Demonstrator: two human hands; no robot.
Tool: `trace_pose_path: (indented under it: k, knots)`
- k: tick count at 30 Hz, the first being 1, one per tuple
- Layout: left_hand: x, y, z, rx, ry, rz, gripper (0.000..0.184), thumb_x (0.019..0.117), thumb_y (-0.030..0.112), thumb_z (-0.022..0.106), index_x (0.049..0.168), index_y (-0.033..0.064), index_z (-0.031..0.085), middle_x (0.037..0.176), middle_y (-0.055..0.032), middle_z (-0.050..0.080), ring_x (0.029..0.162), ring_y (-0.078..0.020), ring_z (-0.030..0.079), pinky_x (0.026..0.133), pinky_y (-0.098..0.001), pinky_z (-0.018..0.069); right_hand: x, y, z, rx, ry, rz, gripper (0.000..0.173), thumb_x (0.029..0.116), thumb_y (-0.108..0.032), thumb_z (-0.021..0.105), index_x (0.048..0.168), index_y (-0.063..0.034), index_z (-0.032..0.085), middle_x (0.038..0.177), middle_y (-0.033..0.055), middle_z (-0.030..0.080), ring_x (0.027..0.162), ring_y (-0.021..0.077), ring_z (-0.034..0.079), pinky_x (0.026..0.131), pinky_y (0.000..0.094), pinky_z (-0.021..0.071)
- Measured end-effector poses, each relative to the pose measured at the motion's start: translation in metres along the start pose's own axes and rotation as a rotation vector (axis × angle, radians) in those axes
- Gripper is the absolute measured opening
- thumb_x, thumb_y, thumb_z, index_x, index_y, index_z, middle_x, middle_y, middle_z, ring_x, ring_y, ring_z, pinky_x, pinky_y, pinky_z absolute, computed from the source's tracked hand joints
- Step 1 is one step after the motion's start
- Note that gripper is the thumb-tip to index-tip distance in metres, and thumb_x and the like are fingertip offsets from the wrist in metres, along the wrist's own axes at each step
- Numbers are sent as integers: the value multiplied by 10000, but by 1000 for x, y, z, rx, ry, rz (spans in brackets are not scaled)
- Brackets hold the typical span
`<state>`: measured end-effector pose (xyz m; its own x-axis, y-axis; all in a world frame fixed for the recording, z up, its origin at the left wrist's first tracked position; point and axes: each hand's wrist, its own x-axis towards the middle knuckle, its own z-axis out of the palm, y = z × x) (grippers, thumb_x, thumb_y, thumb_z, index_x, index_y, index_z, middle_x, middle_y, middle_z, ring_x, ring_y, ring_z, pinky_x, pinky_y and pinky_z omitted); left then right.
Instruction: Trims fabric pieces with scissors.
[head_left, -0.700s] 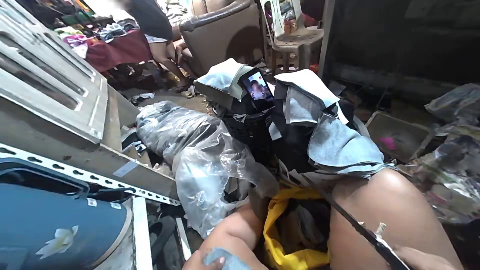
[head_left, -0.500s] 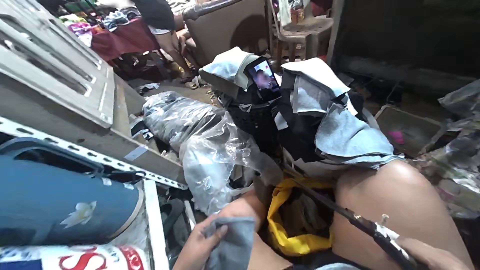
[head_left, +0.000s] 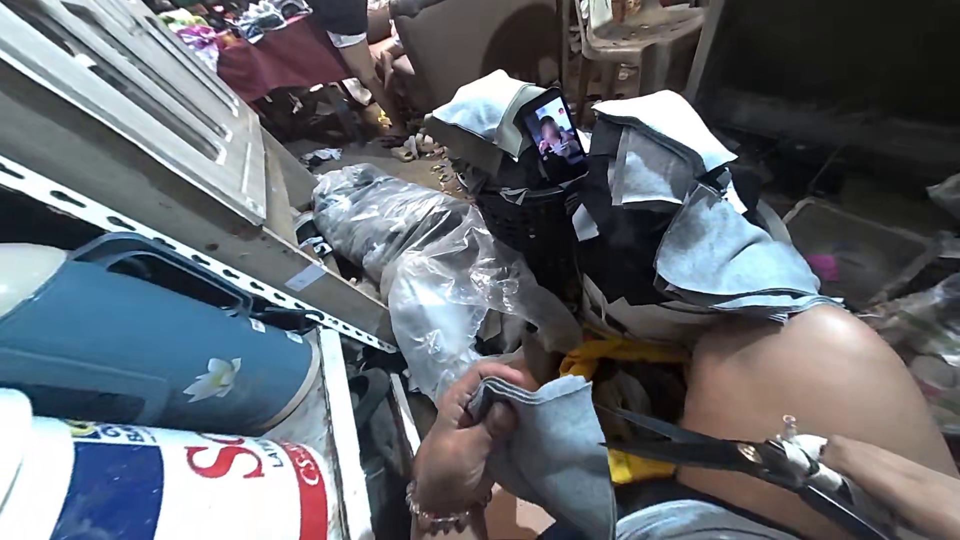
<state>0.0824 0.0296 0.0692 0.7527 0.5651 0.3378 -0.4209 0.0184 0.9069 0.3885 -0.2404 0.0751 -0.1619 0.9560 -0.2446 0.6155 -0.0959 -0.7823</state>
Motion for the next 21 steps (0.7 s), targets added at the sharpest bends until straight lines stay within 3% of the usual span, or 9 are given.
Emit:
trace_pose_path:
  k: [3, 10, 13, 16, 21]
  knots:
    - [6, 0, 4, -121, -56, 25, 200, 987, 246, 664, 1158, 167, 730, 1035, 66, 749, 922, 18, 688, 828, -172, 568, 1, 0, -2, 11, -25, 1, 868, 812, -624, 721, 1145, 161, 558, 1060, 358, 596, 1002, 509, 609, 873, 636, 486]
    - [17, -3, 10, -198, -111, -22, 193, 991, 195, 655, 1169, 176, 727, 1050, 76, 750, 931, 26, 691, 825, -167, 572, 6, -9, -5, 124, -61, -61, 869, 810, -628, 726, 1150, 156, 567, 1066, 336, 595, 983, 450, 614, 854, 579, 499]
    - [20, -5, 11, -184, -153, -13, 196, 993, 191, 654, 1171, 164, 733, 1119, 27, 743, 1021, -29, 687, 898, -206, 560, 7, -10, -6, 128, -39, -37, 861, 800, -596, 744, 1175, 159, 571, 1070, 333, 600, 979, 444, 616, 854, 579, 498]
    - [22, -9, 12, -111, -167, -17, 172, 990, 218, 665, 1125, 145, 743, 1159, -13, 707, 1087, -74, 647, 946, -234, 527, 7, -12, -2, 125, 47, -21, 908, 736, -653, 740, 1120, 159, 609, 1004, 309, 627, 895, 399, 628, 786, 537, 514]
    - [20, -12, 17, -67, -125, -61, 177, 987, 179, 663, 1144, 160, 742, 1126, 16, 736, 1062, -45, 671, 938, -225, 543, 6, -8, 0, 140, 76, -15, 792, 777, -559, 764, 1076, 160, 618, 923, 294, 630, 778, 358, 611, 700, 519, 506]
